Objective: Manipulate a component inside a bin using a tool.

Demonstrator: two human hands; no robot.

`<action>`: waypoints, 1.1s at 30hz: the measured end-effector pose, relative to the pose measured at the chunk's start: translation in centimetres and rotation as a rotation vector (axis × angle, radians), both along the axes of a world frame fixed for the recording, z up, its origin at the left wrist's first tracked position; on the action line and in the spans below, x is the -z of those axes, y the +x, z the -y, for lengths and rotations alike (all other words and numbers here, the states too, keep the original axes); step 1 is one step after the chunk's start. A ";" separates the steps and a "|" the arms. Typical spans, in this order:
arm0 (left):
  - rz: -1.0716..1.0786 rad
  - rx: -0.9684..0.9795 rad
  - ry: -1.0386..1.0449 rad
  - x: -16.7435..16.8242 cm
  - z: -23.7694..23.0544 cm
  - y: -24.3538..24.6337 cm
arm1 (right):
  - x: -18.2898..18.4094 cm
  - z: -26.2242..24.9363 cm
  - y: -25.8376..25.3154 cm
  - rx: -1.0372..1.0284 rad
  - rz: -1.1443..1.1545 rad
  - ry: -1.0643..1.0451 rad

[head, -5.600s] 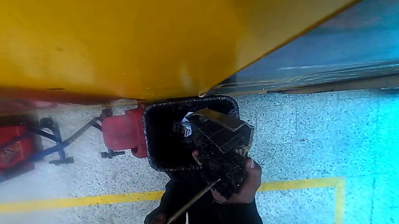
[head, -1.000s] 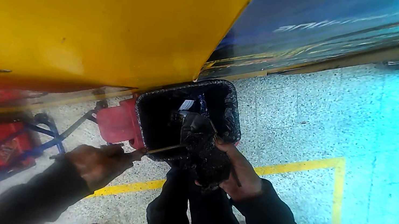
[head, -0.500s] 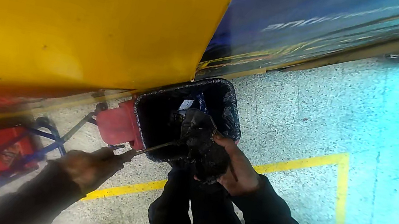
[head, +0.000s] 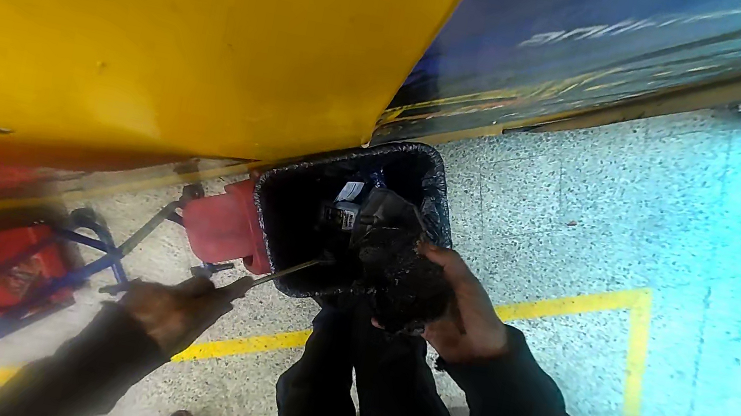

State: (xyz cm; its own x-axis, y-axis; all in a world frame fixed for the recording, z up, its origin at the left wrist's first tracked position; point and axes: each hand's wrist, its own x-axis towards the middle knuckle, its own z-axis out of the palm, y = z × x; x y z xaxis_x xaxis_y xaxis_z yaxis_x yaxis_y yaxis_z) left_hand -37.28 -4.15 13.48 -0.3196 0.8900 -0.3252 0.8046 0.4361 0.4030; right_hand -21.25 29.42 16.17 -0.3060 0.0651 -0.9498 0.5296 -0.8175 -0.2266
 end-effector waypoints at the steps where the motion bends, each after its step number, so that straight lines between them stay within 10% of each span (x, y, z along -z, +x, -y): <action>1: 0.024 -0.011 -0.007 -0.4 0.4 -0.1 | 0.0 -0.5 0.1 0.011 -0.021 0.006; 33: 0.749 -0.377 0.079 -2.9 -1.3 2.8 | 1.3 1.7 3.0 0.108 -0.327 -0.045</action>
